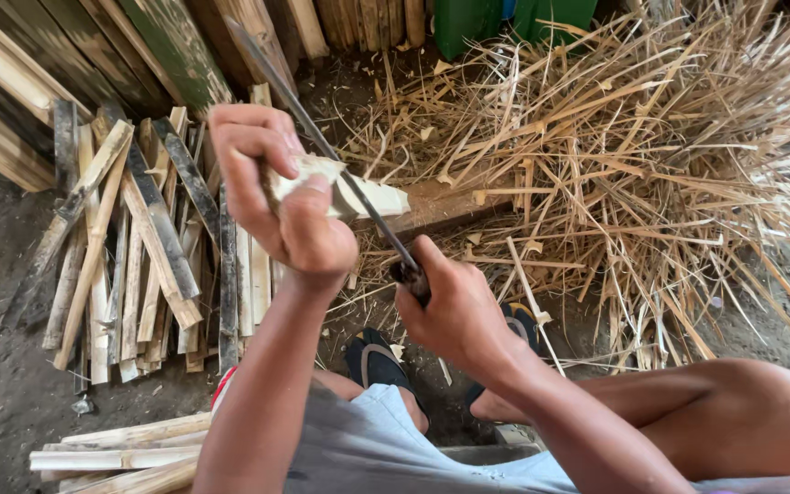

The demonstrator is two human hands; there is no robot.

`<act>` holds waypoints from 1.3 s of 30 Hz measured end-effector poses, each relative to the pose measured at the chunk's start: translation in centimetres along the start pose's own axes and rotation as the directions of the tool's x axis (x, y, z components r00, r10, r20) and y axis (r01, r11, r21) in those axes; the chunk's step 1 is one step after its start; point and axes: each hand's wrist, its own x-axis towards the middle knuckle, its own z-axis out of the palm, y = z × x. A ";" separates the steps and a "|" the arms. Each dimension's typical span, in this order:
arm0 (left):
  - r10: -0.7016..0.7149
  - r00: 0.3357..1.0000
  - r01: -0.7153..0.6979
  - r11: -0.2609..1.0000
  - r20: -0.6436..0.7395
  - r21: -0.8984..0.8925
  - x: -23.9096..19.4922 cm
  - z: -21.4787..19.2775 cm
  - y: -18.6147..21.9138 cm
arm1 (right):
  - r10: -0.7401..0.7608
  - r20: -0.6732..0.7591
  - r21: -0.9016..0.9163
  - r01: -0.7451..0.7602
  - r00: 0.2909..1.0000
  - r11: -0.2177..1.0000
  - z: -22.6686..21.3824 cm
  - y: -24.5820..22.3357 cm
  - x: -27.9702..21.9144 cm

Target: The person sits on the ground and uses a knife to split bamboo sticks into thinner strips. The person repeatedly picks up bamboo pieces, splits them with the knife, and places the resulting strips on a pile.

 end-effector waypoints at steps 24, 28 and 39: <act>-0.046 0.998 0.046 0.999 -0.043 -0.005 1.1 -1.5 -2.4 | 0.072 0.019 -0.075 -0.070 0.997 0.995 5.6 8.9 3.6; -0.016 0.995 0.018 0.999 -0.095 0.027 1.8 -1.8 -2.0 | 0.287 0.098 -0.242 -0.257 0.953 0.936 6.0 9.3 6.2; -0.074 0.993 0.069 0.996 -0.090 -0.061 1.9 -3.5 -4.5 | 0.458 0.195 -0.132 -0.439 0.867 0.889 8.2 11.5 7.8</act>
